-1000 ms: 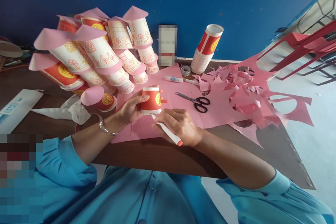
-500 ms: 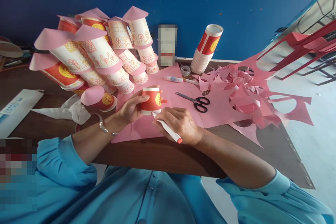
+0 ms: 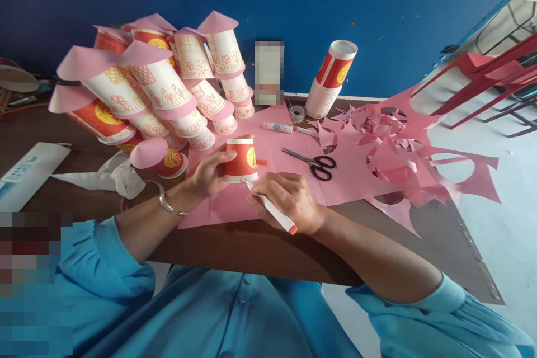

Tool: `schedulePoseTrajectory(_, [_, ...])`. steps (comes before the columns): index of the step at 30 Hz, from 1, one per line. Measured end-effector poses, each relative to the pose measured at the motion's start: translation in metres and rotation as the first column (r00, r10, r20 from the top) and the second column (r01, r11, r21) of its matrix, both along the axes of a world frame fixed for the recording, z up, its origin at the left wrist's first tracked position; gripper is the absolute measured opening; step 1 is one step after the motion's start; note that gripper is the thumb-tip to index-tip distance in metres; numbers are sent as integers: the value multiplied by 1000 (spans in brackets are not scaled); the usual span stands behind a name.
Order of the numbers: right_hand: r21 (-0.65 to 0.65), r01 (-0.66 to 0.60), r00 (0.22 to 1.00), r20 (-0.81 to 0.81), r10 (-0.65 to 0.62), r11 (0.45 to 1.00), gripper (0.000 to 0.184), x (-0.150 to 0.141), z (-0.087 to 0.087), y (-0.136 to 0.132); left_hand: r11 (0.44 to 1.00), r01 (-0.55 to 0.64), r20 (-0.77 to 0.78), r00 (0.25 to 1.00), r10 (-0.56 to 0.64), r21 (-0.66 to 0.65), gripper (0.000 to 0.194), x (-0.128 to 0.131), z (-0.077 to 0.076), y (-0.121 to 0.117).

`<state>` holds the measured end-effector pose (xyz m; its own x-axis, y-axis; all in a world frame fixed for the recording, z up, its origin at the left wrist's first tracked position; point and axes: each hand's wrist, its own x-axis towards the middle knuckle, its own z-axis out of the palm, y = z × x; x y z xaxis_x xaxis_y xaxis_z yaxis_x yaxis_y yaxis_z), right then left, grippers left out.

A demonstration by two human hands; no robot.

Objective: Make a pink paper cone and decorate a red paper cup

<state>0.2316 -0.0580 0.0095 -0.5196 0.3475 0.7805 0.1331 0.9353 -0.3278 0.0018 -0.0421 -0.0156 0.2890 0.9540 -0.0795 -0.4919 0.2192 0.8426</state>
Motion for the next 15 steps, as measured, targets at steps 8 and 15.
schedulePoseTrajectory(8, [-3, -25, 998, 59, 25, 1000, 13, 0, 1, -2, 1000, -14, -34, 999, 14, 5, 67, 0, 1, -2])
schedulePoseTrajectory(15, [-1, -31, 998, 53, 31, 1000, 13, -1, 0, -2, 998, -61, 5, 998, 61, -4, 56, 1, -3, 1])
